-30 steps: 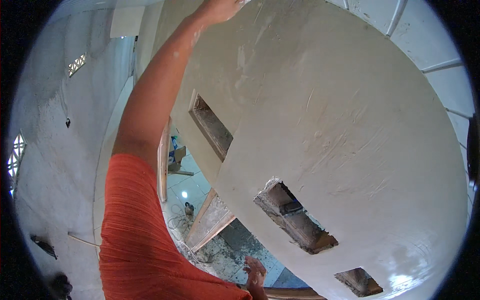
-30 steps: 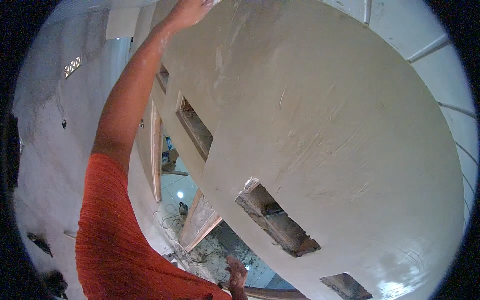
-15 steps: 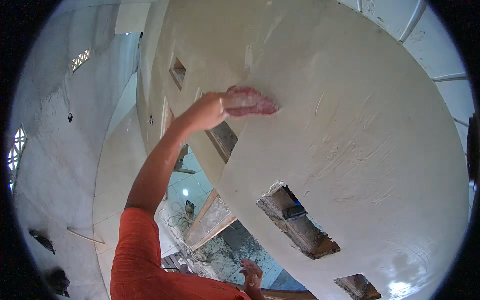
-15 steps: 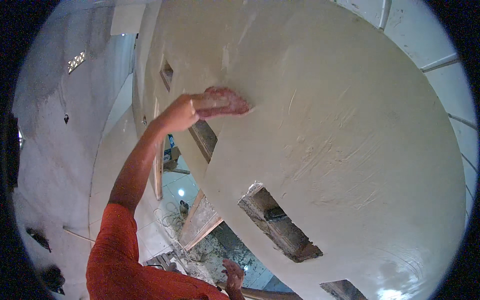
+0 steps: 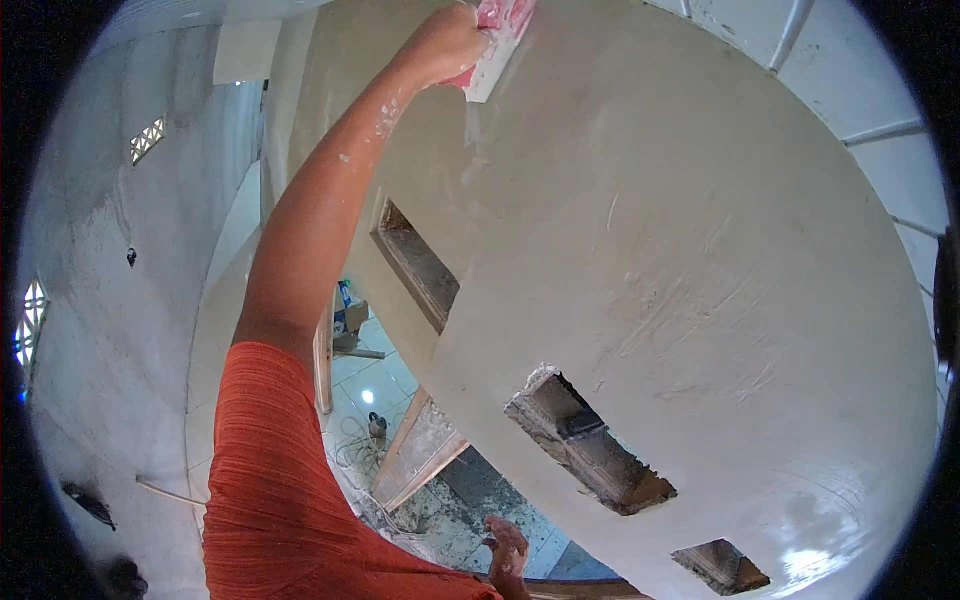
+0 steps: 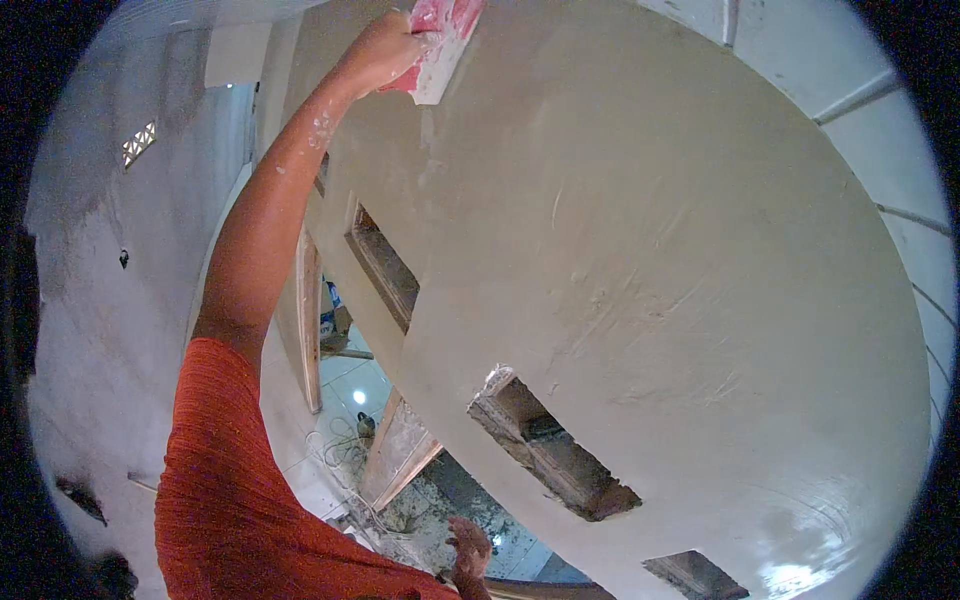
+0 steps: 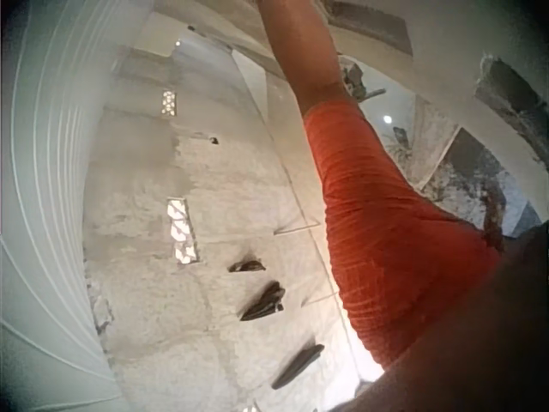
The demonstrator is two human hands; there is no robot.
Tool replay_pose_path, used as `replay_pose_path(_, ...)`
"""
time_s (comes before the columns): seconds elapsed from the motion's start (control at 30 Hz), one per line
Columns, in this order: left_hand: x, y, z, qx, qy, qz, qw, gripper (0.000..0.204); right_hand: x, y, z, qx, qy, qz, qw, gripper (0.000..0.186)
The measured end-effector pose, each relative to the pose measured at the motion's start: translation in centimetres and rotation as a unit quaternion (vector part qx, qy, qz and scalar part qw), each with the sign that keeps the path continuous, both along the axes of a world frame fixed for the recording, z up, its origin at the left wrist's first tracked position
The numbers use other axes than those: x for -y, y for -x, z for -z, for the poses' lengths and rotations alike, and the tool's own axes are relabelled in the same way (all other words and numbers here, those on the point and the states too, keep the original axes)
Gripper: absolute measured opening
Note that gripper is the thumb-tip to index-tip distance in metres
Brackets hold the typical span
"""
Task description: The person spreads plaster on a wall using a putty knife, rubs the wall surface with a sponge, scoops more plaster onto the putty knife, and applies it to the wall.
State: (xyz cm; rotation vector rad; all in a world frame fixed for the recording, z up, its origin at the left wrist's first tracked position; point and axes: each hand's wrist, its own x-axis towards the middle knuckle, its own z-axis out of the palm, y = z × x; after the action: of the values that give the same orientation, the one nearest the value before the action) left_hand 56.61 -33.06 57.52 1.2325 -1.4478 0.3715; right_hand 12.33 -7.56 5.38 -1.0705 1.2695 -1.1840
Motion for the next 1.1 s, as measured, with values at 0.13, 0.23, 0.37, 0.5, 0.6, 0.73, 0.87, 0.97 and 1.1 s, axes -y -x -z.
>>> replay_pose_path(0.13,-1.2,3.8,-0.1,-0.033,0.051,0.065,0.996,0.044,-0.1,0.5,0.3,0.038,-0.003,-0.003,0.999,0.031)
replay_pose_path(0.23,0.1,6.8,0.4,-0.003,0.052,-0.013,0.999,0.032,-0.4,0.4,0.4,0.07,-0.013,0.009,0.997,0.024)
replay_pose_path(0.37,-3.7,14.3,3.1,0.111,0.1,-0.048,0.988,0.022,-0.3,0.4,0.1,0.049,-0.071,0.076,0.993,0.032)
replay_pose_path(0.5,-6.5,8.4,4.1,0.099,0.143,-0.094,0.98,0.036,0.4,0.6,0.1,-0.006,0.005,0.007,1.0,0.035)
replay_pose_path(0.6,-1.8,-2.9,1.2,0.057,0.162,-0.16,0.972,0.032,0.1,-0.1,0.0,-0.001,0.024,-0.025,0.999,0.037)
replay_pose_path(0.73,1.2,-4.3,-3.6,0.138,0.142,-0.062,0.978,0.041,0.0,0.6,0.6,-0.004,0.081,-0.037,0.996,0.037)
replay_pose_path(0.87,-0.4,-3.3,-4.3,0.129,-0.03,0.004,0.991,0.041,-0.4,0.9,0.6,0.001,-0.036,0.028,0.999,0.033)
replay_pose_path(0.97,1.6,-4.7,1.4,0.177,-0.021,0.029,0.983,0.037,-1.1,1.8,2.2,-0.003,0.013,-0.002,1.0,0.029)
replay_pose_path(1.1,-0.8,-1.7,9.4,0.153,-0.127,0.119,0.973,0.032,-0.2,0.6,-0.1,-0.023,-0.06,0.01,0.998,0.028)
